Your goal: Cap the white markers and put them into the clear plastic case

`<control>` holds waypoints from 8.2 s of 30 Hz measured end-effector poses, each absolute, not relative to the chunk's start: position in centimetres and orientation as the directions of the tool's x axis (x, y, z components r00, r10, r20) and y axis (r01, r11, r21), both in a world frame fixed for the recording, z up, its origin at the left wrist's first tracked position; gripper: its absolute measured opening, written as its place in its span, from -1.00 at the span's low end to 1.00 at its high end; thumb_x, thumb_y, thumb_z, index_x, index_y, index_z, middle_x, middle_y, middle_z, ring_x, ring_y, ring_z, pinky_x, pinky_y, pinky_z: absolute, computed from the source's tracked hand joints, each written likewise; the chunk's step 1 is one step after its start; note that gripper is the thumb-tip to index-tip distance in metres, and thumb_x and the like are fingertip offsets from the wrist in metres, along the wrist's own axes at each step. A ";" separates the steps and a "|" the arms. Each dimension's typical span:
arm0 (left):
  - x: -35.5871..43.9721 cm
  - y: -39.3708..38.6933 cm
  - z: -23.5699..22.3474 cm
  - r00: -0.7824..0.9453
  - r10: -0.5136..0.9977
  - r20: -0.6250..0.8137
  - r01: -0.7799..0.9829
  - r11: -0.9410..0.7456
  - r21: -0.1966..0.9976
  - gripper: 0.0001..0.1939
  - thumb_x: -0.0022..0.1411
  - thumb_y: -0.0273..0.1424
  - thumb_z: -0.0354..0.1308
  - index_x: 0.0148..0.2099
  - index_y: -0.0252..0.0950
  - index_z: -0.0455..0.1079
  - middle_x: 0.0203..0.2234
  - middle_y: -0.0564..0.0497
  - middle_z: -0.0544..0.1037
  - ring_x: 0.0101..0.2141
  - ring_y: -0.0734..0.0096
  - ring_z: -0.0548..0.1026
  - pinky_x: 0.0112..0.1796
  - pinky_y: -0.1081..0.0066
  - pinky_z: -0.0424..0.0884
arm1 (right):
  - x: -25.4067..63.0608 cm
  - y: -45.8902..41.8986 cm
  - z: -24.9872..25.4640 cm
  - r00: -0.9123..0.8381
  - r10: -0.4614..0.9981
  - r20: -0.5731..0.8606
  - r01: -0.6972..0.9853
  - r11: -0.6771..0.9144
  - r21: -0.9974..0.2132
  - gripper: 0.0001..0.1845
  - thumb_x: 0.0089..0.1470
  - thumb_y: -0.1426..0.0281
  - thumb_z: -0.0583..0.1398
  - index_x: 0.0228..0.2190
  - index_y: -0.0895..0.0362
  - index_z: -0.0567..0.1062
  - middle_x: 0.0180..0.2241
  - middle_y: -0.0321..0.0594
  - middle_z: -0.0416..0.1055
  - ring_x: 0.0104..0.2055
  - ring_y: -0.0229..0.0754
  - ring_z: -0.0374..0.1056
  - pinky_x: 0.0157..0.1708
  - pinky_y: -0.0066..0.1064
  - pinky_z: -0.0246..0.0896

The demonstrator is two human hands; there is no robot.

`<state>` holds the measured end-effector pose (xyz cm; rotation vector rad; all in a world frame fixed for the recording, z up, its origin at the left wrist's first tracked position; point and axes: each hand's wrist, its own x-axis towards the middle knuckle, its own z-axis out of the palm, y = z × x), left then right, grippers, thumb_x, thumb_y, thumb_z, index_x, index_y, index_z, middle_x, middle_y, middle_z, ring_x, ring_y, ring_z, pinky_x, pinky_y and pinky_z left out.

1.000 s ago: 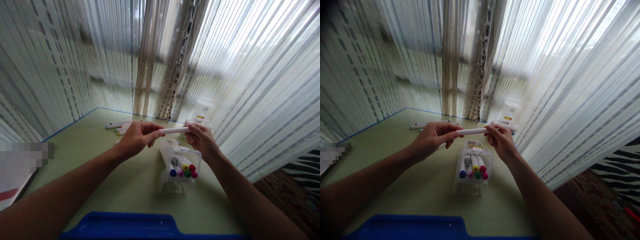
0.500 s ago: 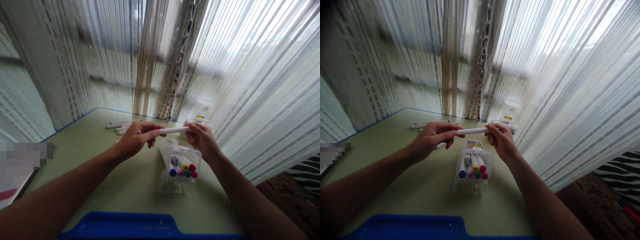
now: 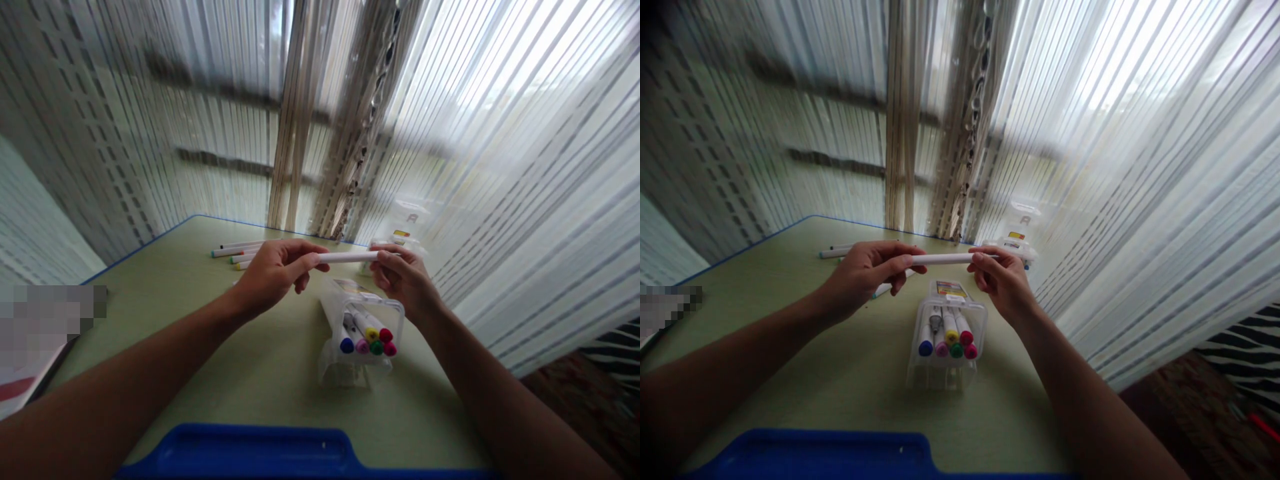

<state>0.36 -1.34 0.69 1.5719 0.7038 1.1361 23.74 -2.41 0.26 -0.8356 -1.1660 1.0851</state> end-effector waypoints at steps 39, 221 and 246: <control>0.3 -1.3 0.3 0.400 0.862 0.311 0.111 -0.382 0.917 -0.67 0.13 -0.22 0.30 -0.19 -0.41 0.55 -0.62 0.08 0.40 -0.63 0.57 0.26 -0.63 0.53 0.12 | 23.8 -2.6 -0.4 -0.061 0.951 0.304 -0.171 0.290 -0.942 -0.80 -0.15 0.28 0.46 -0.46 0.12 0.66 -0.61 -0.27 0.48 -0.70 -0.44 0.16 -0.72 -0.56 -0.13; 0.2 -0.6 -1.2 0.536 0.635 0.557 0.282 -0.756 0.590 -0.84 0.28 -0.42 0.17 -0.11 -0.32 0.48 -0.29 -0.04 0.59 -0.30 0.39 0.56 -0.25 0.39 0.48 | 23.7 -3.0 -0.4 -0.230 0.897 0.377 -0.142 0.352 -0.925 -0.71 -0.07 0.34 0.40 -0.21 -0.03 0.65 -0.28 -0.24 0.63 -0.24 -0.22 0.49 -0.18 -0.35 0.35; 0.1 -1.4 -0.7 0.358 0.494 0.792 0.154 -0.868 0.472 -0.90 0.19 -0.54 0.25 -0.22 -0.33 0.45 -0.24 -0.08 0.59 -0.17 0.32 0.58 -0.15 0.34 0.61 | 23.5 -2.7 -1.3 -0.033 0.857 0.515 0.285 0.502 -0.817 -0.75 0.08 0.31 0.30 -0.21 0.18 0.60 -0.45 -0.19 0.57 -0.56 -0.33 0.38 -0.59 -0.50 0.30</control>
